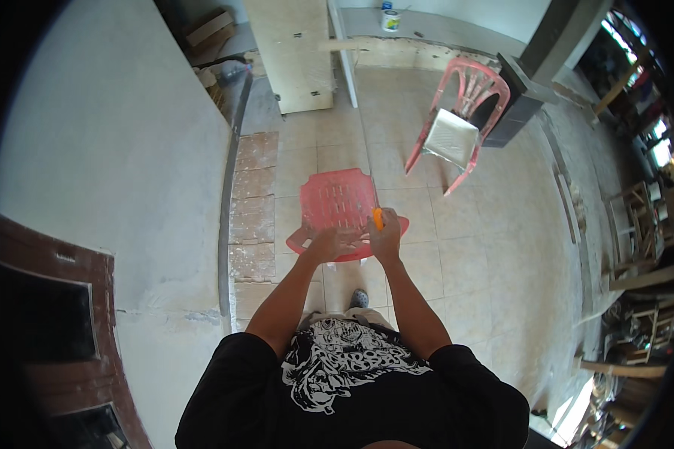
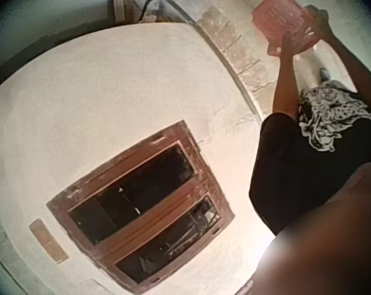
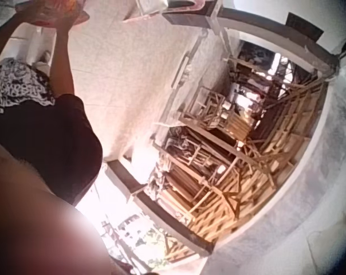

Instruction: The person applies white paint to the upper edge of a wall using a paint roller, loading the roller from a paint tray.

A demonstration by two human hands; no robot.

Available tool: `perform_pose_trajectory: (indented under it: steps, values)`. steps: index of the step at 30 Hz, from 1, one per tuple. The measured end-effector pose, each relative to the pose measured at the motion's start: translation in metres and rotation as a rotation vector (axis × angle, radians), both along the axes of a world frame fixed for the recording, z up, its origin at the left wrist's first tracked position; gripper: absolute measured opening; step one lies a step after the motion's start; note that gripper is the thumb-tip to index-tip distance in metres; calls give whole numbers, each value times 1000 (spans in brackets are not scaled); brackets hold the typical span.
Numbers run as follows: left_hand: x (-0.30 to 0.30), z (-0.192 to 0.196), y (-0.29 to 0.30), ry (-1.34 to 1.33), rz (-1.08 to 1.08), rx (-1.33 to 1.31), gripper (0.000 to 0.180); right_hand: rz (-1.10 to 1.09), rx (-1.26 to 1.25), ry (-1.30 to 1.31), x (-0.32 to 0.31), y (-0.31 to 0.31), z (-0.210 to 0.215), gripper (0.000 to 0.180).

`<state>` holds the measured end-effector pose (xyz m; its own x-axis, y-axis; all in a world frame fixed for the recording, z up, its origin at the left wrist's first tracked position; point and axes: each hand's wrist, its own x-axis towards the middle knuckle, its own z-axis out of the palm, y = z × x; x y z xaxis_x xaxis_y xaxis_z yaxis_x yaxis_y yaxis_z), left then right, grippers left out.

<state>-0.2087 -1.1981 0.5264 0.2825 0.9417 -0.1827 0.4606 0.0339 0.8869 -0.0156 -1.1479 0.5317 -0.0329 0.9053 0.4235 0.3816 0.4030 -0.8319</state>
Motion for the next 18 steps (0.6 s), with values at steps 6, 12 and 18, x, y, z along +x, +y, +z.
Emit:
perform_pose_trajectory:
  steps: [6, 12, 18]
  values:
    - [-50, 85, 49, -121, 365, 285, 44, 53, 3, 112, -74, 45, 53, 13]
    - [-135, 126, 99, -238, 336, 327, 33, 144, -35, 190, -174, 92, 87, 14]
    - [-252, 96, 205, -347, 196, 255, 32, 28, 58, 99, -282, 183, 61, 13]
